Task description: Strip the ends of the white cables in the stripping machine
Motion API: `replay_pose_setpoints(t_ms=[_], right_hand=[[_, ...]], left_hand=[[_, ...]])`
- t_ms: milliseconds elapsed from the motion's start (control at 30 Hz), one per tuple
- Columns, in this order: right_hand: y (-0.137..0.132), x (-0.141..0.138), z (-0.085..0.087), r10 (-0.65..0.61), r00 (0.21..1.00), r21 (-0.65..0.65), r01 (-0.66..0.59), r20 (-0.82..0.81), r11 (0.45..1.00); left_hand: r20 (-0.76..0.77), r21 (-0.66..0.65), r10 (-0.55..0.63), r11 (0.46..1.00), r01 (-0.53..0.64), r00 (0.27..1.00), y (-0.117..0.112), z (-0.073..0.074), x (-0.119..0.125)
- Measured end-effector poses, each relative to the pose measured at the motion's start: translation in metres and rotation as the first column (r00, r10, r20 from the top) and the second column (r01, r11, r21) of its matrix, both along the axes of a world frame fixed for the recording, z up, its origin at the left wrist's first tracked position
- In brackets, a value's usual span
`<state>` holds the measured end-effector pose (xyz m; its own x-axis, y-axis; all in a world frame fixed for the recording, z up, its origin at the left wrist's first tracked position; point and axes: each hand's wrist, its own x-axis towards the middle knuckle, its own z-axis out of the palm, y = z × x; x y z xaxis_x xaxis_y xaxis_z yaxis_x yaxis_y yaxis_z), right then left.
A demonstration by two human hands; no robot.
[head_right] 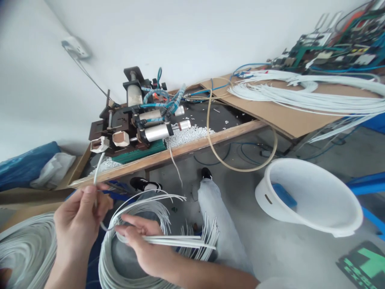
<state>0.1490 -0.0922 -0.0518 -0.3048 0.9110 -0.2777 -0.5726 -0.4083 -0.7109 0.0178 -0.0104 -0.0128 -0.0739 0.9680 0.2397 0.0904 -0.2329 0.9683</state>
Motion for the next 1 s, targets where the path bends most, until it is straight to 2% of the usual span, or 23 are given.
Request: replay_pose_setpoints(t_ms=[67,133,300,367,467,600,633,700,800,900,1000], right_hand=[[-0.001,-0.002,-0.002,0.013,1.0,0.024,-0.014,0.005,1.0],[0.0,-0.003,-0.004,0.014,1.0,0.056,-0.015,0.025,0.998],[0.004,-0.005,-0.01,0.002,1.0,0.116,-0.006,0.031,0.993],[0.005,-0.007,-0.013,-0.007,0.999,0.117,0.003,0.032,0.993],[0.006,-0.009,-0.013,-0.01,1.0,0.107,0.007,0.03,0.994],[0.007,-0.007,-0.009,-0.014,0.998,0.095,0.009,0.055,0.995],[0.007,-0.006,-0.009,-0.016,0.998,0.095,0.01,0.062,0.995],[0.006,-0.005,-0.01,-0.014,0.997,0.101,0.007,0.072,0.995],[0.005,-0.005,-0.014,-0.002,0.997,0.107,-0.006,0.072,0.994],[0.004,-0.005,-0.021,0.01,0.997,0.081,-0.016,0.082,0.997],[0.006,-0.005,-0.028,0.024,0.993,0.066,-0.032,0.119,0.997]], left_hand=[[0.07,0.023,0.056,0.998,-0.057,0.996,0.007,-0.001,0.001],[0.087,0.015,0.064,0.998,-0.065,0.994,0.01,-0.002,0.002],[-0.014,-0.015,0.06,0.998,-0.06,0.998,0.009,-0.01,-0.002],[-0.02,-0.042,0.024,0.999,-0.025,1.0,0.009,-0.009,-0.002],[0.114,-0.091,-0.002,0.996,0.012,0.993,0.011,-0.004,0.001],[0.313,-0.112,0.072,0.993,-0.039,0.947,0.014,0.005,0.0],[0.35,-0.125,0.063,0.992,-0.02,0.935,0.015,0.006,-0.002],[0.417,-0.175,-0.007,0.981,0.088,0.909,0.018,0.006,-0.008],[0.472,-0.291,-0.114,0.916,0.276,0.874,0.021,0.002,-0.015],[0.526,-0.343,-0.11,0.88,0.329,0.844,0.024,-0.001,-0.013],[0.559,-0.291,-0.116,0.9,0.325,0.821,0.028,-0.003,-0.005]])
